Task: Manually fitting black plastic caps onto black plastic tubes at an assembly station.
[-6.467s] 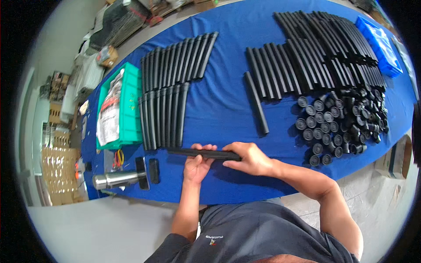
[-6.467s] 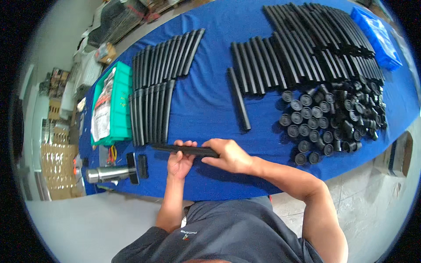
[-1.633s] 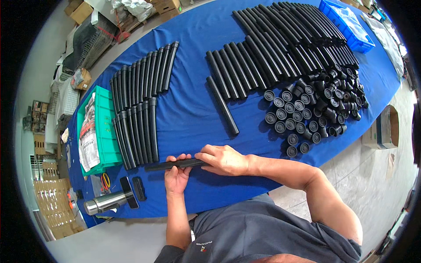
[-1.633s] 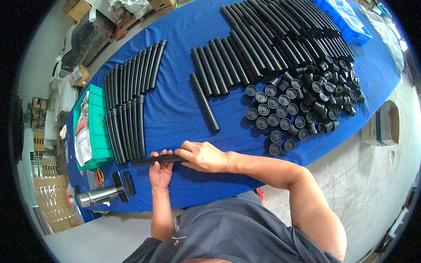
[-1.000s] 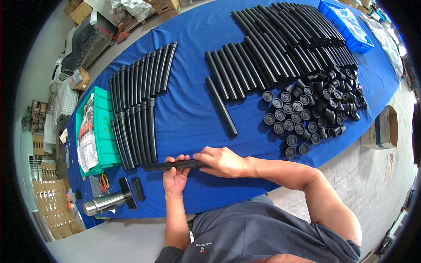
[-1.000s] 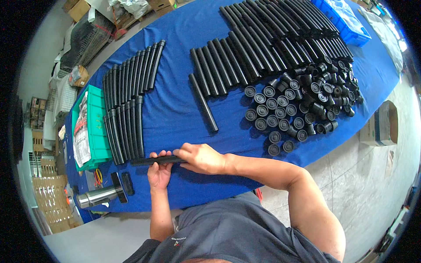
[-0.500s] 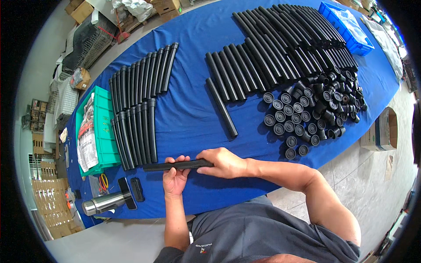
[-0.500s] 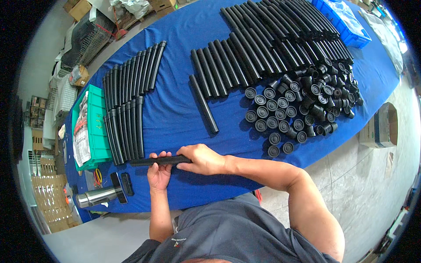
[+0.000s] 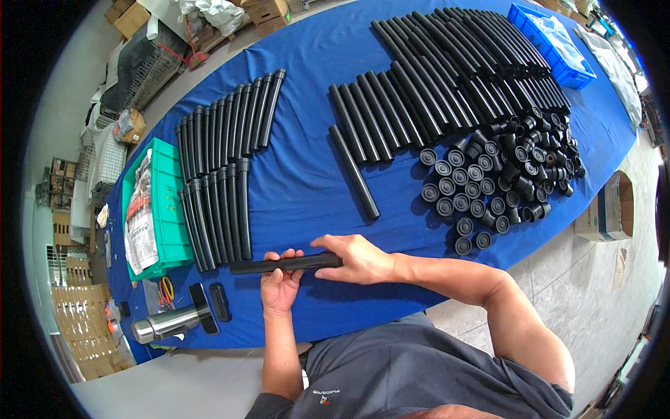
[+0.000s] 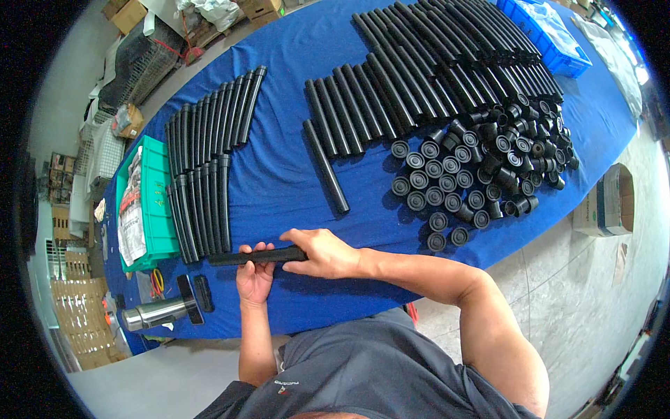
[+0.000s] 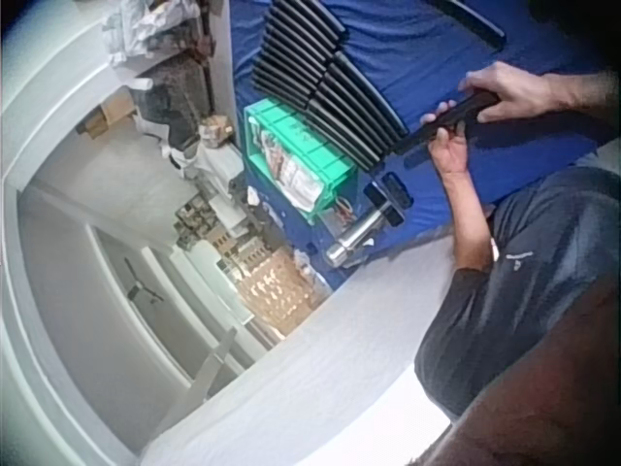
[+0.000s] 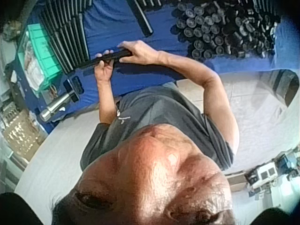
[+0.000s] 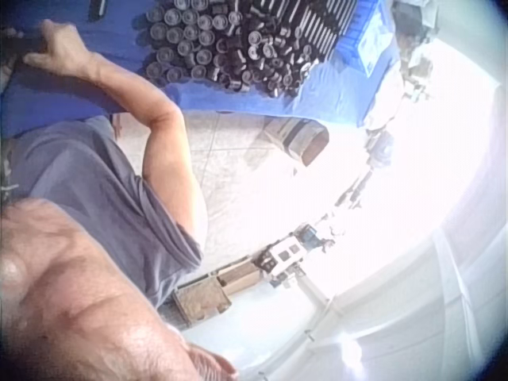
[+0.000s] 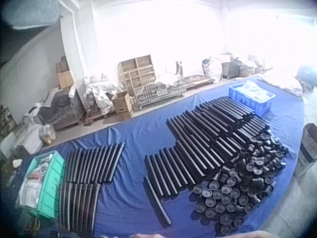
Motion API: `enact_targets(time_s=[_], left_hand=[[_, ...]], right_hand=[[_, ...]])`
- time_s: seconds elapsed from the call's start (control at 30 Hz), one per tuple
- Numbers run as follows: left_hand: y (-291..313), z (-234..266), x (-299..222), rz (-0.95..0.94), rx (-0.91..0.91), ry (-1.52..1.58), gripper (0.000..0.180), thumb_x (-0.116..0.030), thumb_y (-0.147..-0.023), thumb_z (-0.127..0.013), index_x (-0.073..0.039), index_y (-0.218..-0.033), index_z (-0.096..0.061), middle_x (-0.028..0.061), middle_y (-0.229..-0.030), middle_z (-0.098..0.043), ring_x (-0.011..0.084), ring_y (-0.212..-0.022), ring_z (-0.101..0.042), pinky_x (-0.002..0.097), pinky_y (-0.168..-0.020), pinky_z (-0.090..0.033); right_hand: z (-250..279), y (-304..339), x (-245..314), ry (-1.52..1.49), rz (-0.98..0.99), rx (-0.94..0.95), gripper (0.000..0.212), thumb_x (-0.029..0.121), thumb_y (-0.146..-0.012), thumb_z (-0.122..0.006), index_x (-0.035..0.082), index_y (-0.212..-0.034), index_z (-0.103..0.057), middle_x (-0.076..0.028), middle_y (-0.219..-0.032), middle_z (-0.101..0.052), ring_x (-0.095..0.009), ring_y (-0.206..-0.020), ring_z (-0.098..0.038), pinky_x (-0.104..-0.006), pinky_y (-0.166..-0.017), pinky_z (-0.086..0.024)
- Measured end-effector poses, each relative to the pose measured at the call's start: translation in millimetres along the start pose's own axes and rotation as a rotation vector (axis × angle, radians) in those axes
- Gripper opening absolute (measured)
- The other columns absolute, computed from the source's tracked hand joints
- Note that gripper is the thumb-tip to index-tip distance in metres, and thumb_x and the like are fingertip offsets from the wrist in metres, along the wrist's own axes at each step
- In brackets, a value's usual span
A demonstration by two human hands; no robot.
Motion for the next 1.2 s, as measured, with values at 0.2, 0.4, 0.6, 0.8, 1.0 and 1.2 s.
enact_targets(time_s=[0.2,0.4,0.6,0.8,1.0,1.2], left_hand=[[-0.2,-3.3,0.1,-0.007,0.031,0.019,0.033,0.0,-0.089,-0.07,-0.006,-0.12,-0.058,0.0248,-0.13,-0.061,0.0398,-0.13,-0.054,0.053,-0.106,-0.051],[-1.0,0.4,0.0,0.0,0.014,0.061,0.032,0.001,-0.09,-0.068,-0.006,-0.12,-0.058,0.0255,-0.131,-0.06,0.0405,-0.13,-0.053,0.0532,-0.106,-0.051],[0.3,-5.5,0.1,0.004,0.042,0.021,0.031,-0.001,-0.091,-0.068,-0.006,-0.119,-0.058,0.0245,-0.13,-0.061,0.0403,-0.13,-0.054,0.0531,-0.105,-0.051],[-2.2,-0.7,1.5,0.0,0.01,0.057,0.029,-0.001,-0.091,-0.068,-0.006,-0.118,-0.059,0.0246,-0.129,-0.062,0.0403,-0.129,-0.054,0.0533,-0.105,-0.051],[-0.8,-2.7,-0.5,-0.01,0.021,-0.017,0.028,-0.003,-0.092,-0.066,-0.007,-0.119,-0.058,0.0232,-0.131,-0.061,0.0396,-0.131,-0.053,0.0538,-0.104,-0.052],[6.8,3.2,-1.4,-0.016,-0.043,-0.084,0.035,-0.009,-0.09,-0.071,-0.01,-0.121,-0.056,0.0201,-0.131,-0.062,0.0376,-0.13,-0.054,0.0552,-0.109,-0.045]], right_hand=[[-1.2,0.1,-3.3,0.007,0.114,0.013,0.044,0.028,-0.086,-0.074,-0.002,-0.115,-0.059,-0.02,-0.089,-0.064,-0.04,-0.079,-0.066,-0.0484,-0.068,-0.052],[-1.6,7.1,9.7,0.39,0.378,-0.141,0.047,0.028,-0.087,-0.075,0.0,-0.12,-0.057,-0.019,-0.091,-0.065,-0.034,-0.077,-0.068,-0.043,-0.063,-0.054],[-9.4,-1.4,-15.9,-0.277,-0.306,0.227,0.039,0.022,-0.089,-0.073,-0.001,-0.116,-0.059,-0.013,-0.084,-0.065,-0.027,-0.068,-0.068,-0.0375,-0.056,-0.054],[4.2,10.0,16.5,0.414,0.503,-0.234,0.039,0.029,-0.092,-0.071,-0.004,-0.112,-0.063,-0.011,-0.072,-0.064,-0.021,-0.06,-0.067,-0.0357,-0.057,-0.054],[-1.2,-0.2,1.3,0.222,0.142,0.034,0.046,0.024,-0.085,-0.074,0.004,-0.122,-0.056,-0.015,-0.088,-0.059,-0.033,-0.077,-0.067,-0.0446,-0.064,-0.056],[-1.1,-4.7,-1.3,-0.038,-0.026,0.011,0.036,0.026,-0.089,-0.074,0.0,-0.111,-0.066,-0.013,-0.081,-0.068,-0.022,-0.07,-0.069,-0.0321,-0.061,-0.056]])
Point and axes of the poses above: each hand's wrist, its own y-axis away from the middle knuckle, its own z-axis out of the back of the hand, x = y × z, the point moved 7 cm from there along -y, towards the middle knuckle
